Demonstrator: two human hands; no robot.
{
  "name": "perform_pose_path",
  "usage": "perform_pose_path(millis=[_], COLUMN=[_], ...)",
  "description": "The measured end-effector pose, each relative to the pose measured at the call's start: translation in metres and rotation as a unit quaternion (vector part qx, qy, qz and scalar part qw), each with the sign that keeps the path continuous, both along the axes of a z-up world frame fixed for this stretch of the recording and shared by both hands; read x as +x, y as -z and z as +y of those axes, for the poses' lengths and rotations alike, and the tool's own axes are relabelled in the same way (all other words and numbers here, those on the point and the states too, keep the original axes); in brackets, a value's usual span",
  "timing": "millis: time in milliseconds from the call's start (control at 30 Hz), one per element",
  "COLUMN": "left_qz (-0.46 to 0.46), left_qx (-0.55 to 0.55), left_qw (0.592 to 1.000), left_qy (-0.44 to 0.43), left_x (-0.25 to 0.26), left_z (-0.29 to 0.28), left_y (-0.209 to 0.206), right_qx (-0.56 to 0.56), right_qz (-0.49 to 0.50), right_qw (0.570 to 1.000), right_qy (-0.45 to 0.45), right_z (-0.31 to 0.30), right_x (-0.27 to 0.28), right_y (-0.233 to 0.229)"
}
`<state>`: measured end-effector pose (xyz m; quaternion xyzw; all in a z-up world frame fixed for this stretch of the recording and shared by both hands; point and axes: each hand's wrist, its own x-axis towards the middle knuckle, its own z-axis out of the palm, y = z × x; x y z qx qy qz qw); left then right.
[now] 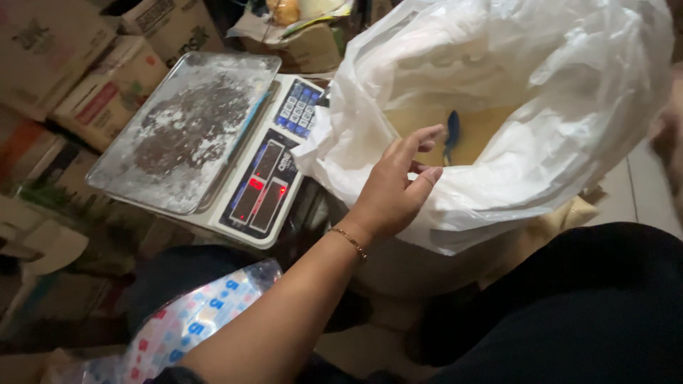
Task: The person scoops a white powder from a large sack into small plastic bags using a blue scoop. They place each filled bag onto a digital scale to measure the weight, then remove the bag and repeat the process.
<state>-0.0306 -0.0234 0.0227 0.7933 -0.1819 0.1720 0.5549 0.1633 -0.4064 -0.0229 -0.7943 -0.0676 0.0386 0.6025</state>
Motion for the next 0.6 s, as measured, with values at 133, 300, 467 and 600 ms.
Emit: perform_pose_path(millis=[133,300,467,600], left_qz=[0.018,0.066,0.042,0.105], left_qx=[-0.013,-0.054,-0.010,0.005], left_qw=[0.999,0.991,0.982,0.969], left_qy=[-0.036,-0.098,-0.185,-0.223], left_x=[-0.018,-0.057,-0.107,-0.155], left_z=[0.027,0.075,0.128,0.172], left_y=[-0.008,-0.016,-0.010,-0.007], right_qx=[0.073,0.142,0.126,0.014], right_qz=[-0.094,-0.157,-0.121,-0.082], right_qw=[0.991,0.951,0.908,0.895], right_qy=[-0.054,-0.225,-0.381,-0.438], right_z=[0.078,0.209,0.318,0.374], right_x=[-0.037,-0.103,-0.172,-0.213], right_y=[-0.084,-0.153,-0.130,-0.058])
